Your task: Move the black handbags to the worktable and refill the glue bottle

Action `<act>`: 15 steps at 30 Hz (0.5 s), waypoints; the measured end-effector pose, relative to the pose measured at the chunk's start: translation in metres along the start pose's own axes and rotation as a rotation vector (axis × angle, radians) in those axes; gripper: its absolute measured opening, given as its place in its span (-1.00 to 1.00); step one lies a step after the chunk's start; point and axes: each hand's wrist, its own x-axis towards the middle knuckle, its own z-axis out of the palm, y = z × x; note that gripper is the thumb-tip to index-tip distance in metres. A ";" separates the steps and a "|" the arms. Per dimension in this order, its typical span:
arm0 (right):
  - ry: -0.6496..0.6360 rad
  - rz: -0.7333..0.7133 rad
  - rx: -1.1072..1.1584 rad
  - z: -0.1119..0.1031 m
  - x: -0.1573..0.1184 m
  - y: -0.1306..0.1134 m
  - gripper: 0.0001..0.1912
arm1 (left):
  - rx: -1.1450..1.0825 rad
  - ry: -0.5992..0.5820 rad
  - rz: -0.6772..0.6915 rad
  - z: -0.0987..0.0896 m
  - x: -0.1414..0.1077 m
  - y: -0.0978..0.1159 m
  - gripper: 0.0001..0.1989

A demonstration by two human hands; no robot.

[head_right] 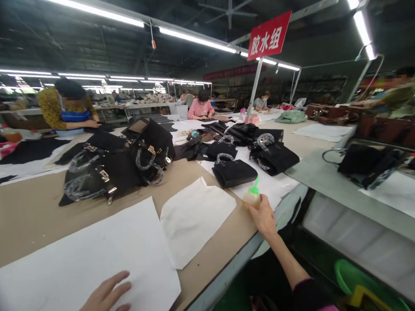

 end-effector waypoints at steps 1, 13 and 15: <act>0.021 0.028 -0.021 -0.002 0.003 0.006 -0.26 | 0.007 -0.037 -0.005 0.000 0.017 0.010 -0.73; 0.024 0.108 -0.019 0.000 0.015 0.016 -0.22 | -0.169 -0.612 -0.192 0.050 0.146 0.043 -0.55; 0.005 0.092 0.012 -0.005 0.011 0.012 -0.22 | -0.242 -0.588 -0.179 0.055 0.155 0.034 -0.54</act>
